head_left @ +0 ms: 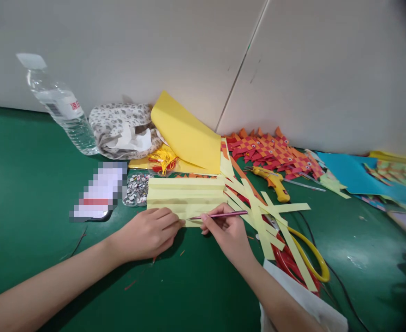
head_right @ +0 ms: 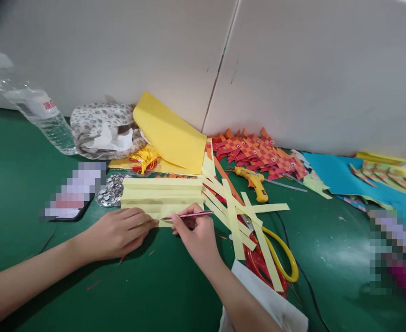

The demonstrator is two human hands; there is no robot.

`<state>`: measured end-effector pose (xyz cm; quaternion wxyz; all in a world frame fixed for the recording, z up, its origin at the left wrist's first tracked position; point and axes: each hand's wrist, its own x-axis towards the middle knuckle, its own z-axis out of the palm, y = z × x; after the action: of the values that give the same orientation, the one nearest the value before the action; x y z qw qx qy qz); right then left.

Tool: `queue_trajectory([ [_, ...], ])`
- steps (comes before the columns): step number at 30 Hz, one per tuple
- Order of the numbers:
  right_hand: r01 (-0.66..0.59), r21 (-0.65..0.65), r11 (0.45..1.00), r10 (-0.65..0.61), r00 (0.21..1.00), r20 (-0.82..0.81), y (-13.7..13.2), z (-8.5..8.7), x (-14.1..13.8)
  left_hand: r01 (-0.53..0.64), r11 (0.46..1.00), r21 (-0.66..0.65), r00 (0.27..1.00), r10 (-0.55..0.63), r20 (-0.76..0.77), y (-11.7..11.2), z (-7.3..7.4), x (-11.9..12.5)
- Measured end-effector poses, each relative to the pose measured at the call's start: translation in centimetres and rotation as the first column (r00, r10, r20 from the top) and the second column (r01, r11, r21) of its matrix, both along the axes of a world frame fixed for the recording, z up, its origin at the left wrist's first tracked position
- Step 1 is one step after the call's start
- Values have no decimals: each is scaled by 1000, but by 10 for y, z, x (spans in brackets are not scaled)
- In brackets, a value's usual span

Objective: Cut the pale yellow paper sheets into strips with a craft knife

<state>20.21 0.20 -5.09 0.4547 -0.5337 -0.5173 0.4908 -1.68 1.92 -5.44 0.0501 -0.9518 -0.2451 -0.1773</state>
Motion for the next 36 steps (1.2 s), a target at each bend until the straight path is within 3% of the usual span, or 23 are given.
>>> queue_trajectory([
  [36,9,8,1000,-9,1000,4,-2,1,0,-7,1000,-7,1000,7,7,0,-1,0],
])
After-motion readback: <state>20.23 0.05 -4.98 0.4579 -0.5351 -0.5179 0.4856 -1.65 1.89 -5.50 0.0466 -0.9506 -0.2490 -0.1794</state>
